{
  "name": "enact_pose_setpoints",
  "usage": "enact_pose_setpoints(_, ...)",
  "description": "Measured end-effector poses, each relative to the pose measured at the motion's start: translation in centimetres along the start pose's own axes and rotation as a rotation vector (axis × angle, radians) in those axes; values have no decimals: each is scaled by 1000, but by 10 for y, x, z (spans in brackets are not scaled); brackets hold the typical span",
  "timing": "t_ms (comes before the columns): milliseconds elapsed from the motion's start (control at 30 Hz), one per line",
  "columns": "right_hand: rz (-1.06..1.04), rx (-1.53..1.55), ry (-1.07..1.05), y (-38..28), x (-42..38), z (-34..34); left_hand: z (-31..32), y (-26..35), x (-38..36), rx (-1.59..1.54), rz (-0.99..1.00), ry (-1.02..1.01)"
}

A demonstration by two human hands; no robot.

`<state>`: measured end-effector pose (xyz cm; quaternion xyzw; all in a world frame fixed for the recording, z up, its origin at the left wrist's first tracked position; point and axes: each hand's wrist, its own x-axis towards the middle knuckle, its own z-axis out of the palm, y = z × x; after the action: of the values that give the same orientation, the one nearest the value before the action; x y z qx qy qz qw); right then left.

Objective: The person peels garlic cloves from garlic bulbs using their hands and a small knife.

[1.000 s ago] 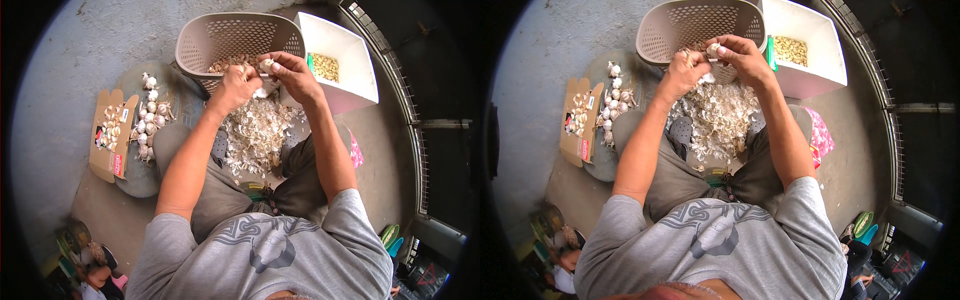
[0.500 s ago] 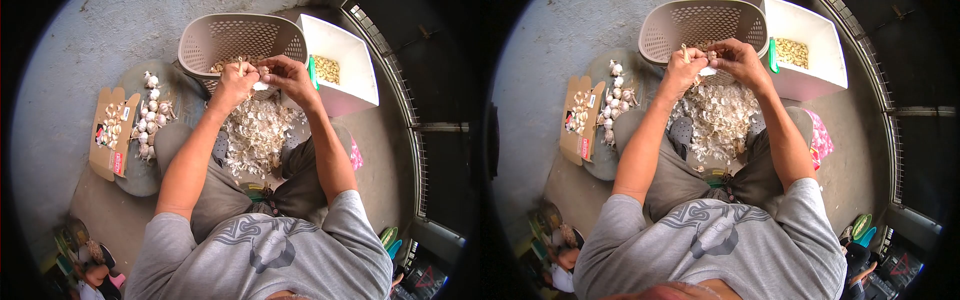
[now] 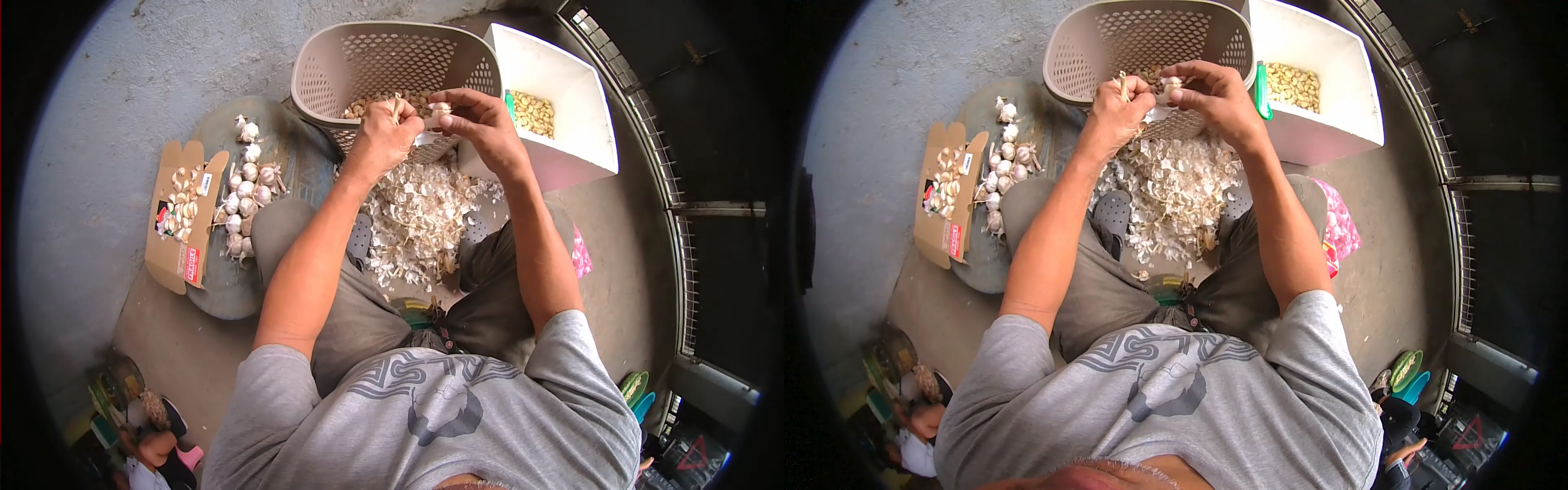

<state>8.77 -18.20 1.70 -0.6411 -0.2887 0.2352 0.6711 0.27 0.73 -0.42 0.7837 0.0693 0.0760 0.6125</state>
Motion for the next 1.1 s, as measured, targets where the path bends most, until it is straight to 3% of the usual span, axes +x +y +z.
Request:
enact_pose_setpoints(100, -15, 10, -22, -1, 2, -6, -1, 6, 0, 135, -42, -20)
enact_pose_setpoints(200, -12, -59, -83, 0, 1, -11, 1, 6, -1, -194, 5, -42)
enact_pose_setpoints(300, 4, -42, -113, 1, 0, -8, 0, 9, -2, -362, -91, -77)
enact_pose_setpoints(600, 26, 6, -101, -2, 1, -6, -2, 4, -3, -128, -8, -70)
enact_pose_setpoints(1000, 6, -54, -111, 1, 2, -4, 2, 8, -4, -320, -57, -74)
enact_pose_setpoints(1100, 28, 34, -125, 1, 1, -7, 2, 5, -4, -160, 42, -36)
